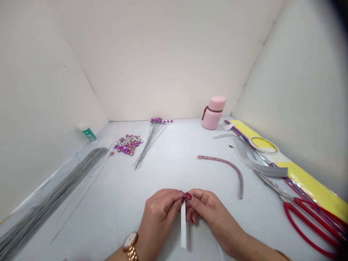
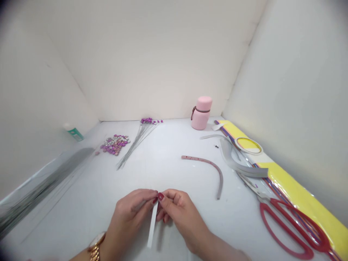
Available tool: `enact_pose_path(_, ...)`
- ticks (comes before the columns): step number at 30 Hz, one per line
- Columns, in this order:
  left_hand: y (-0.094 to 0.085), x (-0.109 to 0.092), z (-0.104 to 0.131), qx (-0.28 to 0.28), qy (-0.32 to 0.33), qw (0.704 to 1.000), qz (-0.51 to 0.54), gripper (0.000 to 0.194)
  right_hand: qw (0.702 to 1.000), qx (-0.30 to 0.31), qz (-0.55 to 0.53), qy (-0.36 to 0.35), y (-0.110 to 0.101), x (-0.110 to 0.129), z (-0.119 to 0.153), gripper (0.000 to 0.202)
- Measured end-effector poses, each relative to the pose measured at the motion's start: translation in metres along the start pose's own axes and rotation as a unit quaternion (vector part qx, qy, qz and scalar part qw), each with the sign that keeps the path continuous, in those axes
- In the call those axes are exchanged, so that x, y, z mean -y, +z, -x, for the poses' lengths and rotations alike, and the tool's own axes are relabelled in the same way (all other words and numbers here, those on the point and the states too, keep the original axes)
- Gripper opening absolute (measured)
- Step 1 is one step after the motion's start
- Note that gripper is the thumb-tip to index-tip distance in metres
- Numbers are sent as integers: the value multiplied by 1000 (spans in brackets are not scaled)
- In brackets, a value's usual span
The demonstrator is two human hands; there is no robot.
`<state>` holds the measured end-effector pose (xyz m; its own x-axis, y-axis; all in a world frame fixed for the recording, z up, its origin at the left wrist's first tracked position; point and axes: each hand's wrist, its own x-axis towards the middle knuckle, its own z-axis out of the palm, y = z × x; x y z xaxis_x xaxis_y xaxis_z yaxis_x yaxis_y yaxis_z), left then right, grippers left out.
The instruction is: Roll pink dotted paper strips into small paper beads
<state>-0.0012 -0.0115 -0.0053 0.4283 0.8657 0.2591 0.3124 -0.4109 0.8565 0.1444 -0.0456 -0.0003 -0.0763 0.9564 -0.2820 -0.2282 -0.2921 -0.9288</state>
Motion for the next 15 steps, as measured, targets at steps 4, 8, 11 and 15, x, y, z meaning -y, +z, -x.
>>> enact_pose_path(4, -1, -1, -1, 36, -26, 998, 42, 20, 1000, -8, -13, -3, -1, 0, -2, 29)
enact_pose_path(8, 0, 1, -6, 47, -142, 973, 176, 17, 1000, -8, 2, 1, -2, -2, -3, 28)
enact_pose_path(11, 0, 2, -9, 48, -162, 967, 192, 15, 1000, -11, 16, 6, -3, -3, -2, 28)
enact_pose_path(15, -1, 0, -8, 46, -101, 985, 129, 13, 1000, -17, 22, 6, -3, -4, -2, 27)
